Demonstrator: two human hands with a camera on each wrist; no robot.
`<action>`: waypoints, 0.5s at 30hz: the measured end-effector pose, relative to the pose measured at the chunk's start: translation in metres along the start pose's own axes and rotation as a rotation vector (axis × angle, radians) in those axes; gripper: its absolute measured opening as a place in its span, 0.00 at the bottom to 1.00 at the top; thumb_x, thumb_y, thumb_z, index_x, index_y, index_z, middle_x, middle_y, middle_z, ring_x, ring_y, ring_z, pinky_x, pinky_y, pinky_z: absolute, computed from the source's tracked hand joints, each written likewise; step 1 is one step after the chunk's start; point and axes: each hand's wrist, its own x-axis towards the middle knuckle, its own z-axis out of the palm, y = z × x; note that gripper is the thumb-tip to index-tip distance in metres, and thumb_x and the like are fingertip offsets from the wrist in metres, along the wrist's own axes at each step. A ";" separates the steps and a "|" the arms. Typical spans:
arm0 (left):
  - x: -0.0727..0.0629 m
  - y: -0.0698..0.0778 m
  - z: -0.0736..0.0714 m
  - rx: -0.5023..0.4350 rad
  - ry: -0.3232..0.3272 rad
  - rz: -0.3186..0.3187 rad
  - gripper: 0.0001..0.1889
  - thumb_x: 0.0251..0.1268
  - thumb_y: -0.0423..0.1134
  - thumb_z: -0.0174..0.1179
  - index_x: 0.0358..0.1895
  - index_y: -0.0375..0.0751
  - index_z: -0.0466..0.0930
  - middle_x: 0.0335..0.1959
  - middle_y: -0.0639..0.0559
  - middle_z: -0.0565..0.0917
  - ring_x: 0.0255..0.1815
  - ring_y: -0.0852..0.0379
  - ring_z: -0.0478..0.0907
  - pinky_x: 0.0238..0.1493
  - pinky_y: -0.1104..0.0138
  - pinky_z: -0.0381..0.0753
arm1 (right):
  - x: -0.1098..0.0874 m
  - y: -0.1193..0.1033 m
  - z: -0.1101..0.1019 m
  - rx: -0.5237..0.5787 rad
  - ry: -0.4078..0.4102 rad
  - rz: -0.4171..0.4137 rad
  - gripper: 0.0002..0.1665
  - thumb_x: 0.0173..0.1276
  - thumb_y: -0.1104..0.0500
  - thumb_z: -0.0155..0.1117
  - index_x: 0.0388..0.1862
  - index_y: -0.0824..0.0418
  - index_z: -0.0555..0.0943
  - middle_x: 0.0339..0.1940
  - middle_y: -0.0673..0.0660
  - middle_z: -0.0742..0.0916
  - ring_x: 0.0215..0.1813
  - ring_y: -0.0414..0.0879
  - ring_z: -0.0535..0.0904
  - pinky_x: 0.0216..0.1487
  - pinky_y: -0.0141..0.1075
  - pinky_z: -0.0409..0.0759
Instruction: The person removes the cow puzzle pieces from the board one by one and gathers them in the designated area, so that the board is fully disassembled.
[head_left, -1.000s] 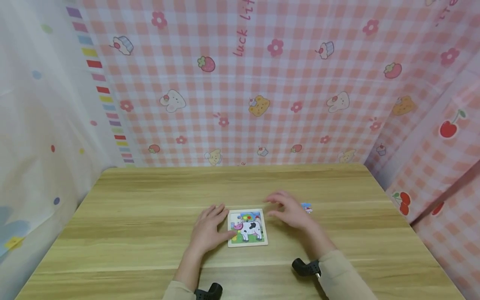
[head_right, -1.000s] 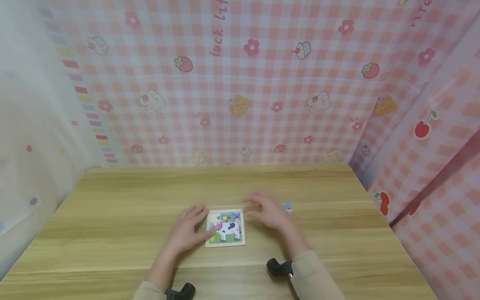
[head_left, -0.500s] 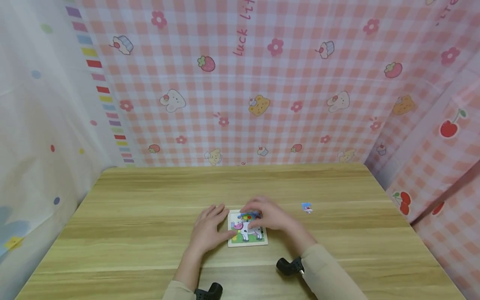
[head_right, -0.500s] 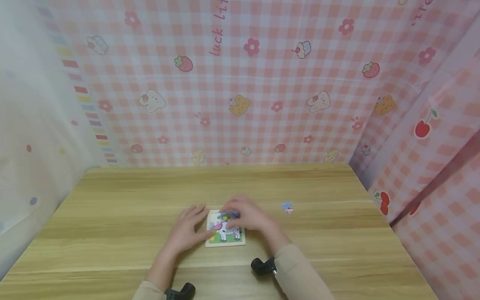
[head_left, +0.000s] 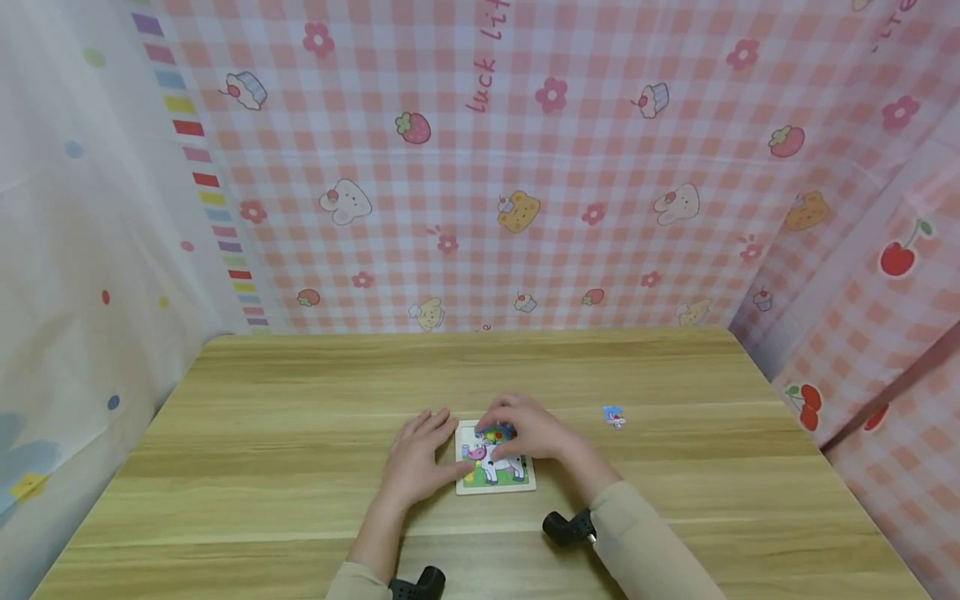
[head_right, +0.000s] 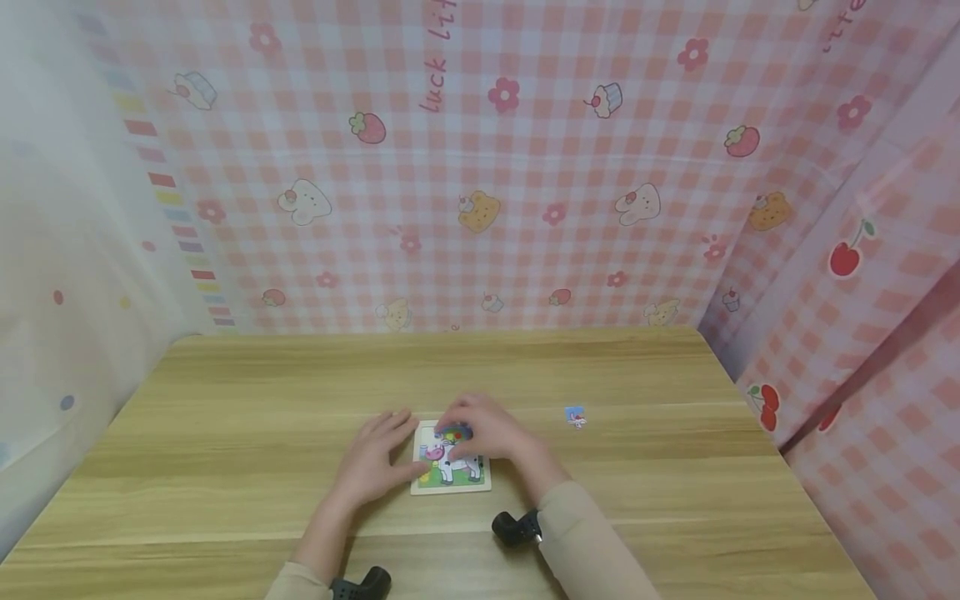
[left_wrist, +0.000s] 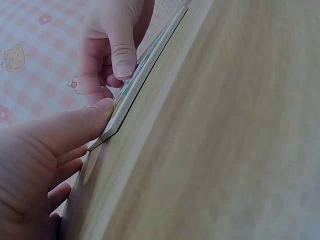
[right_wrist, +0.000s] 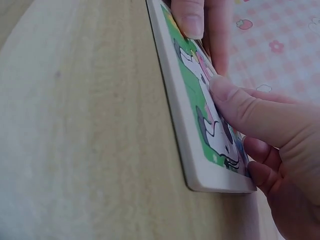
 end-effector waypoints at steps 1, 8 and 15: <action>0.000 0.000 0.000 -0.007 -0.004 -0.006 0.38 0.54 0.54 0.71 0.65 0.35 0.76 0.70 0.41 0.71 0.74 0.36 0.58 0.71 0.39 0.53 | 0.000 0.001 0.001 -0.005 0.000 0.003 0.23 0.57 0.54 0.78 0.52 0.50 0.85 0.52 0.49 0.80 0.55 0.47 0.73 0.58 0.44 0.72; 0.000 0.000 0.001 -0.099 -0.022 -0.054 0.41 0.48 0.50 0.75 0.66 0.36 0.74 0.71 0.43 0.70 0.75 0.36 0.56 0.70 0.37 0.52 | 0.001 -0.003 0.000 -0.003 0.008 0.008 0.21 0.58 0.53 0.77 0.51 0.51 0.85 0.50 0.49 0.80 0.55 0.48 0.73 0.58 0.46 0.71; -0.001 -0.002 -0.002 -0.179 -0.082 0.001 0.33 0.46 0.46 0.78 0.60 0.40 0.81 0.70 0.44 0.71 0.75 0.36 0.55 0.71 0.36 0.49 | -0.001 -0.004 0.000 -0.007 0.019 0.012 0.19 0.58 0.54 0.77 0.49 0.51 0.85 0.50 0.49 0.80 0.54 0.48 0.73 0.58 0.46 0.71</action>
